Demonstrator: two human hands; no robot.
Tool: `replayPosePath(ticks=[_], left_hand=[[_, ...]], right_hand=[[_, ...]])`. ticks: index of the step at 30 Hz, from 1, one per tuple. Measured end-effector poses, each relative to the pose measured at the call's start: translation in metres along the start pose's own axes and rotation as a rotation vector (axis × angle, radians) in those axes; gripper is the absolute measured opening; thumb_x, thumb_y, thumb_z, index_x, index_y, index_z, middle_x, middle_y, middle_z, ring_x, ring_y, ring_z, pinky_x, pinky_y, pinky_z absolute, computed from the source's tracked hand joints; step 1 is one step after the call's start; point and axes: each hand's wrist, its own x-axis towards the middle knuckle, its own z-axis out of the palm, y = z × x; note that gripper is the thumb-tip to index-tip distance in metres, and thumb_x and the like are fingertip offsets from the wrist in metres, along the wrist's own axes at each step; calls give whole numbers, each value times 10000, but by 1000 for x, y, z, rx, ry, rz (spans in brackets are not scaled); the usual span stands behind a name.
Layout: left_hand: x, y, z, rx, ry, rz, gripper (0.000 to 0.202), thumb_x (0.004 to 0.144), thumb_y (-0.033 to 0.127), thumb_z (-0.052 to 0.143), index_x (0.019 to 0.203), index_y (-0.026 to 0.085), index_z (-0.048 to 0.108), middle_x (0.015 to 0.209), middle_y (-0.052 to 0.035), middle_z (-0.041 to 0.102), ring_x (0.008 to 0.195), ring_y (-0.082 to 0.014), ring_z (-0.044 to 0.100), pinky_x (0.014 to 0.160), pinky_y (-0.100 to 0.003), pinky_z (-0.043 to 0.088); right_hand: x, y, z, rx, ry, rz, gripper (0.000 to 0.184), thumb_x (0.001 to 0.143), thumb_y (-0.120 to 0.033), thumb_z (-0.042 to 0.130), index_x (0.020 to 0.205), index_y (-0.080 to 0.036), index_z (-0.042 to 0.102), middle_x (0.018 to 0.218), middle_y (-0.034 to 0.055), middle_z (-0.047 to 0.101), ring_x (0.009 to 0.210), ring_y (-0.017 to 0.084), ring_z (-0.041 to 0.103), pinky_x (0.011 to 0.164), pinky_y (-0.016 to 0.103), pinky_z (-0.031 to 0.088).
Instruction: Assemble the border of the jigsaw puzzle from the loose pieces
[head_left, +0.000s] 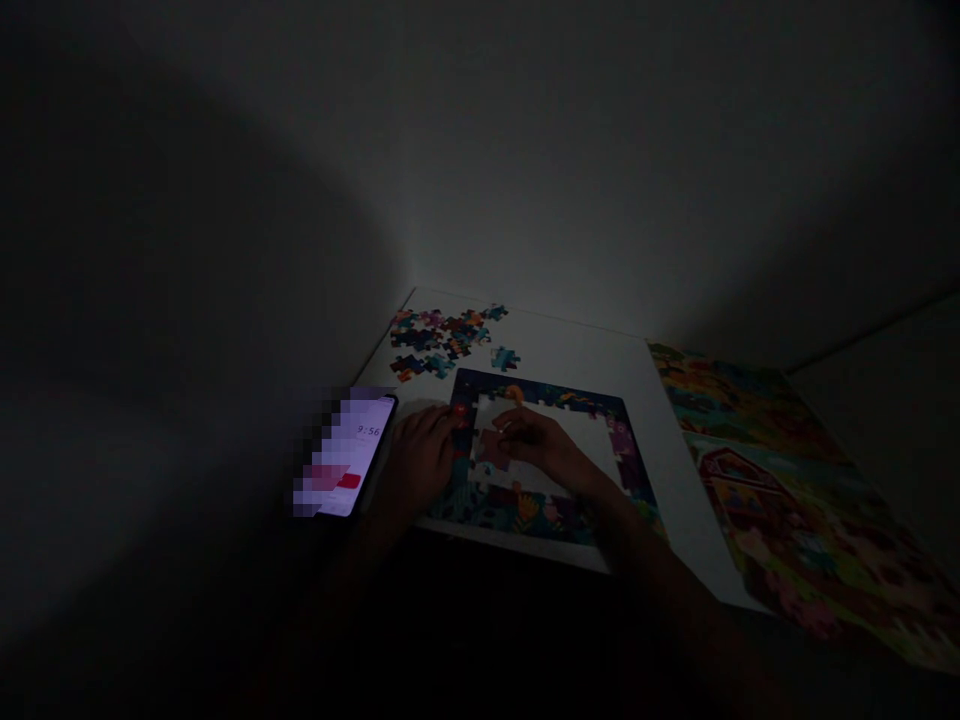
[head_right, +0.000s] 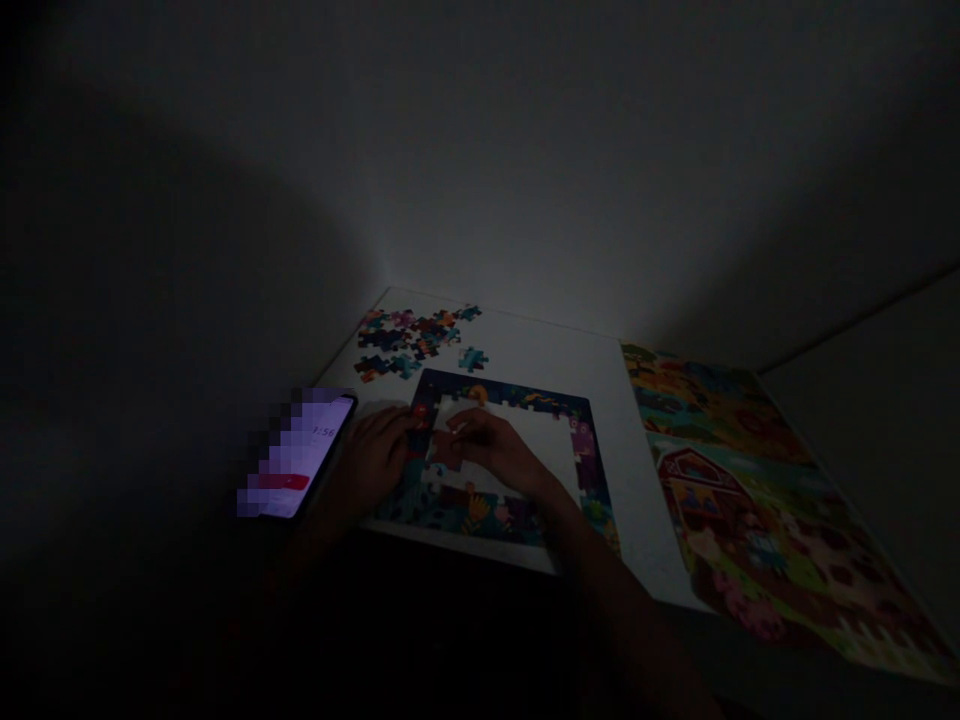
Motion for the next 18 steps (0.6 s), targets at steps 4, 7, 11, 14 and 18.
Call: replayPosePath(ticks=[4,7,11,14,18], left_hand=[[-5,-2,-1,-57,54,45,371,914,118,414,1191,203,645,1287,-78,644,1198,-238,579,1021,-448,469],[-12,1,-6,-101,67,91,365,941,145,414,1234,210,621,1307,-70,640,1189,-222,594,1011,-420,489],[-29,8,-13,-89,60,86,327,983,256,422,1259,214,592,1304,-81,639,1181,-225,604,992,-412,507],[-42,14,-14,-4,45,90,397,961,386,486,1298,190,559,1354,-128,590,1239,-273,556,1013,-455,487],[-49,16,-13,107,-32,148,629,887,523,565,1382,141,487,1438,-190,500,1325,-340,468,1070,-520,419]], right_hand=[[-2,-5,1,-23,-46,3,260,778,-238,722,1012,-217,612,891,0,644,828,149,637,773,320,528],[-4,-7,2,-49,-59,-1,248,777,-232,720,999,-206,613,899,1,640,837,147,637,791,323,522],[-4,-7,2,-27,-58,12,256,763,-235,731,987,-208,610,877,-3,644,812,146,639,776,319,522],[-4,-8,3,-20,-69,17,255,755,-244,737,976,-211,614,859,-6,650,791,146,642,754,311,525],[-5,-8,4,-49,-83,12,241,760,-256,738,969,-207,627,846,-4,660,781,145,642,747,307,521]])
